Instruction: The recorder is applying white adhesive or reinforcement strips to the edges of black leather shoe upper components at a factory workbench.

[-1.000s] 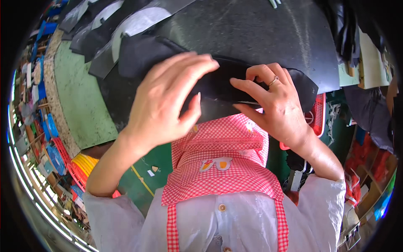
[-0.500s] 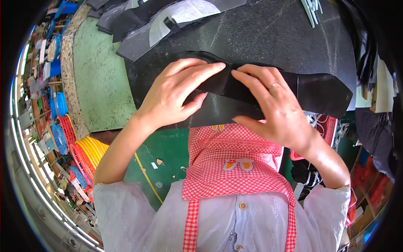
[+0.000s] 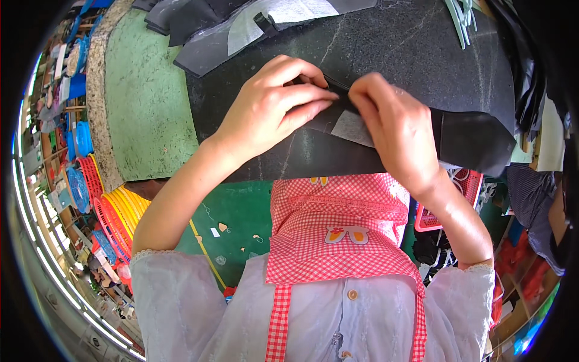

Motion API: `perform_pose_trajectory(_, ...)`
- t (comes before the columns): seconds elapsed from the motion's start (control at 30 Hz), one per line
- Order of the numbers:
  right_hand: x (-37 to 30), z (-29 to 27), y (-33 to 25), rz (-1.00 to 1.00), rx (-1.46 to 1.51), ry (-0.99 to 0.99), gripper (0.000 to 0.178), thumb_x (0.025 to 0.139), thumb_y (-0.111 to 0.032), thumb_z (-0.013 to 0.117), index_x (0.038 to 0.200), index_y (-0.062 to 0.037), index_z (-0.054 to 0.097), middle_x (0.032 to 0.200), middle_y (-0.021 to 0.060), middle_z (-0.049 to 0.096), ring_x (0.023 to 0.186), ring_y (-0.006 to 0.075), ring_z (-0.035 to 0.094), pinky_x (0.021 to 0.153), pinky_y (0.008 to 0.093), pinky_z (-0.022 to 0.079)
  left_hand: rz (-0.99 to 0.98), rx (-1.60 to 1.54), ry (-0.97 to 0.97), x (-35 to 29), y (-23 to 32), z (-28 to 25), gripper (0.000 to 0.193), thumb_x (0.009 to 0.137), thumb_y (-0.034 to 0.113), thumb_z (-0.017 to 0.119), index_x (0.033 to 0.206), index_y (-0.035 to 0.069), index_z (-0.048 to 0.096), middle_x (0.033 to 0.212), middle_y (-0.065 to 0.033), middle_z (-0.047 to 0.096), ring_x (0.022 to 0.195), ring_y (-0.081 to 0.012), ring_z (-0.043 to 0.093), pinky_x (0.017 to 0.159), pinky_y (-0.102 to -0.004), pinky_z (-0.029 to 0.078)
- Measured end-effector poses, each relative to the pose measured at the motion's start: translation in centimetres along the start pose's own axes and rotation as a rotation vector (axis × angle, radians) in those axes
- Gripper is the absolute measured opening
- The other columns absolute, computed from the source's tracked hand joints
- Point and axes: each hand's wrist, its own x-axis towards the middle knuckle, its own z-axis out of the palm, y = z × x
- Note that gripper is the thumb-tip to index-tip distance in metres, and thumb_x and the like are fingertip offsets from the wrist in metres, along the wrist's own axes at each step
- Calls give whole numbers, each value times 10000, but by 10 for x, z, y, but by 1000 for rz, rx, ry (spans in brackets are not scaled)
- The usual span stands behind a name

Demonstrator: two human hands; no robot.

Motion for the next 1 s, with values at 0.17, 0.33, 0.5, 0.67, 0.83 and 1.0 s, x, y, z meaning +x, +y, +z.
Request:
perform_pose_trajectory(0.17,-29,-39,-7,3,35,-238,245,795,-4,772,1010,-55,665,937,87,654,885,293,685,765,401,581,268,82,-89,-26,-14,-14,299,832,121,813,1131,131,820,1338,-43,704,1250,-292,654,1028,-438,530)
perform_pose_trajectory(0.33,-27,-47,3,-77,48,-300,368,747,54,753,1096,-36,678,1008,89,652,927,299,674,818,404,584,186,213,-52,-28,9,7,416,817,221,817,1230,178,788,1396,-54,669,1343,-286,603,1111,-491,461)
perform_pose_trajectory(0.5,-25,-56,8,-105,30,-229,476,742,83,721,1193,-69,705,1089,90,662,1035,317,657,899,419,563,94,318,82,-22,29,36,496,792,198,808,1286,194,769,1390,-56,634,1327,-275,596,1153,-519,414)
perform_pose_trajectory(0.67,-40,-67,29,-208,-126,-168,280,690,-63,812,969,-68,785,1001,38,725,969,239,684,865,387,545,196,194,142,-8,28,41,404,805,77,740,1200,139,801,1295,-45,723,1302,-285,646,1091,-475,513)
perform_pose_trajectory(0.83,-36,-91,35,-152,-145,-50,261,744,-38,796,1001,-86,787,1051,38,753,1011,251,702,877,400,555,309,141,104,9,23,6,328,871,107,736,1191,120,805,1182,-33,793,1116,-246,762,919,-367,629)
perform_pose_trajectory(1.0,-41,-153,86,321,-190,190,189,931,-53,784,1118,-46,757,968,99,759,874,183,731,792,319,568,77,30,483,31,2,-51,290,958,8,730,1247,16,751,1230,-109,779,912,-143,764,758,-273,607)
